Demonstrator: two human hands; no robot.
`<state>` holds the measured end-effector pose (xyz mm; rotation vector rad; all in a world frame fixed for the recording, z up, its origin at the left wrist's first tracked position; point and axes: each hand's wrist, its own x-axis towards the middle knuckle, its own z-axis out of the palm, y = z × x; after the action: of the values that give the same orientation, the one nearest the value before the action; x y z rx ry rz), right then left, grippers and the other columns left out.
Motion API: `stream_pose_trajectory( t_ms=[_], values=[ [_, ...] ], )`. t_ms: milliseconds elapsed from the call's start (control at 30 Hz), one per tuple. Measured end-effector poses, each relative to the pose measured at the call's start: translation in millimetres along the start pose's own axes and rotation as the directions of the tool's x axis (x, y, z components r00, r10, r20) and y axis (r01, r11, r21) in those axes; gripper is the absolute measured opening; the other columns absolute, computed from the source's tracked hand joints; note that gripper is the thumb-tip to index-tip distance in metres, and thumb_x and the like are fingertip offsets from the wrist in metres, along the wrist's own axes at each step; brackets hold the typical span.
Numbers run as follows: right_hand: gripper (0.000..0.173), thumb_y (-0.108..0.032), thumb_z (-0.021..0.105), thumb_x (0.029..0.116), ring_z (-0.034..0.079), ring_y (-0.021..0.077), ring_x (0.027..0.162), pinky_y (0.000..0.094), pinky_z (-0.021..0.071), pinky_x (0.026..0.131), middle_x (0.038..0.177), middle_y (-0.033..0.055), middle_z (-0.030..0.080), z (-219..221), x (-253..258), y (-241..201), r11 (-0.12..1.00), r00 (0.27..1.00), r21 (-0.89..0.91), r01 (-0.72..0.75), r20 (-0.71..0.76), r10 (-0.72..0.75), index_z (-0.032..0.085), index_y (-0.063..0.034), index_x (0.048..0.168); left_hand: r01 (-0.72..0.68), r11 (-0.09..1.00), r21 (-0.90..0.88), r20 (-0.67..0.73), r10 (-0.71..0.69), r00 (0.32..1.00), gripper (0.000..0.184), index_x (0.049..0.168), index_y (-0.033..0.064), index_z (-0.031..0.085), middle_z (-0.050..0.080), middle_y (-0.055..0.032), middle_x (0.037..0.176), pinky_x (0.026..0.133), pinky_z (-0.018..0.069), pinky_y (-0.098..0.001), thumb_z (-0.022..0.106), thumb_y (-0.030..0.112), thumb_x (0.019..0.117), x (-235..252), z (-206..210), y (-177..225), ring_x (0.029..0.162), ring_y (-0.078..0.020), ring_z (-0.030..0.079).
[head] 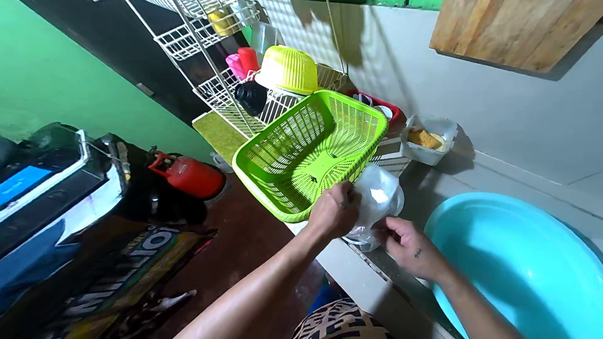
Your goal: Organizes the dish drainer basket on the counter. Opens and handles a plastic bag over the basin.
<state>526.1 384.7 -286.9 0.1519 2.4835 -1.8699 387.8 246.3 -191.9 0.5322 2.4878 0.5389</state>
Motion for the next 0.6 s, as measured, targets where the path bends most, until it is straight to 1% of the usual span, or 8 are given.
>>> stream_pose_trajectory(
  t_ms=[67, 133, 200, 300, 400, 500, 567, 600],
  values=[
    [0.029, -0.026, 0.062, 0.0998, 0.062, 0.0091, 0.078, 0.0272, 0.0548, 0.074, 0.107, 0.0073, 0.068, 12, -2, -8, 0.999, 0.999, -0.004, -0.044, 0.019, 0.044, 0.068, -0.006, 0.12, 0.0, 1.0, 0.021, -0.003, 0.0, 1.0, 0.022, 0.105, 0.0135, 0.065, 0.064, -0.0076, 0.083, 0.068, 0.0535, -0.0512, 0.053, 0.032, 0.1061, -6, -5, 1, 0.077, -0.0253, 0.065],
    [0.044, -0.03, 0.065, 0.099, 0.063, 0.0085, 0.084, 0.0258, 0.0554, 0.076, 0.125, 0.0093, 0.063, 19, -6, -16, 0.993, 0.995, 0.056, -0.102, 0.024, 0.1, 0.06, -0.0059, 0.135, -0.031, 0.999, 0.02, -0.024, 0.031, 0.999, 0.02, 0.104, 0.014, 0.065, 0.063, -0.0059, 0.08, 0.066, 0.0528, -0.0485, 0.053, 0.03, 0.1064, -14, -13, 3, 0.074, -0.0225, 0.063],
    [0.05, -0.03, 0.066, 0.0988, 0.064, 0.0071, 0.085, 0.0238, 0.0561, 0.075, 0.129, 0.0085, 0.062, 20, -8, -14, 0.984, 0.996, 0.154, -0.088, -0.005, 0.09, 0.054, -0.006, 0.142, -0.08, 0.997, 0.003, -0.05, 0.08, 0.996, 0.018, 0.102, 0.0136, 0.065, 0.063, -0.0044, 0.078, 0.064, 0.0532, -0.0452, 0.055, 0.028, 0.106, -21, -24, 4, 0.07, -0.0197, 0.063],
    [0.047, -0.026, 0.065, 0.0985, 0.064, 0.0091, 0.079, 0.0265, 0.0563, 0.07, 0.115, 0.007, 0.066, 11, -11, -4, 0.973, 0.995, 0.229, -0.023, -0.092, 0.045, 0.056, -0.0076, 0.141, -0.123, 0.992, -0.031, -0.071, 0.12, 0.99, 0.015, 0.099, 0.0125, 0.066, 0.063, -0.0034, 0.075, 0.06, 0.0532, -0.041, 0.057, 0.023, 0.1054, -30, -42, 5, 0.065, -0.0169, 0.062],
    [0.034, -0.023, 0.062, 0.0993, 0.065, 0.0111, 0.074, 0.0302, 0.0569, 0.068, 0.094, 0.0041, 0.07, -1, -14, 7, 0.98, 0.971, 0.199, 0.023, -0.237, 0.026, 0.064, -0.0082, 0.13, -0.142, 0.988, -0.06, -0.08, 0.138, 0.987, 0.015, 0.095, 0.0141, 0.066, 0.062, -0.001, 0.071, 0.055, 0.0518, -0.0355, 0.058, 0.022, 0.1052, -37, -55, 4, 0.06, -0.0137, 0.06],
    [0.027, -0.019, 0.064, 0.1, 0.068, 0.0149, 0.078, 0.0353, 0.0593, 0.07, 0.101, 0.0063, 0.071, -17, -12, 11, 0.991, 0.92, 0.12, -0.066, -0.377, 0.107, 0.065, -0.0059, 0.123, -0.175, 0.977, -0.119, -0.087, 0.166, 0.982, 0.015, 0.095, 0.0135, 0.067, 0.063, -0.0013, 0.07, 0.053, 0.0517, -0.0341, 0.058, 0.021, 0.1048, -38, -65, 0, 0.059, -0.0134, 0.06],
    [0.034, -0.024, 0.071, 0.0967, 0.067, 0.0179, 0.08, 0.0379, 0.0578, 0.069, 0.108, 0.0096, 0.069, -22, -4, 14, 0.994, 0.891, -0.046, -0.096, -0.449, 0.065, 0.063, -0.0035, 0.124, -0.191, 0.972, -0.137, -0.091, 0.18, 0.98, 0.016, 0.095, 0.0129, 0.066, 0.062, -0.0015, 0.07, 0.053, 0.0507, -0.0332, 0.058, 0.021, 0.1053, -39, -71, 1, 0.058, -0.0134, 0.059],
    [0.044, -0.028, 0.073, 0.0948, 0.066, 0.0225, 0.087, 0.0427, 0.0574, 0.074, 0.114, 0.0134, 0.067, -23, 1, 14, 0.987, 0.893, -0.125, -0.103, -0.449, 0.036, 0.061, -0.0019, 0.128, -0.202, 0.969, -0.142, -0.096, 0.189, 0.977, 0.016, 0.095, 0.0128, 0.066, 0.062, -0.0012, 0.069, 0.051, 0.0498, -0.0315, 0.057, 0.021, 0.1054, -39, -73, 2, 0.057, -0.0126, 0.059]
  ],
)
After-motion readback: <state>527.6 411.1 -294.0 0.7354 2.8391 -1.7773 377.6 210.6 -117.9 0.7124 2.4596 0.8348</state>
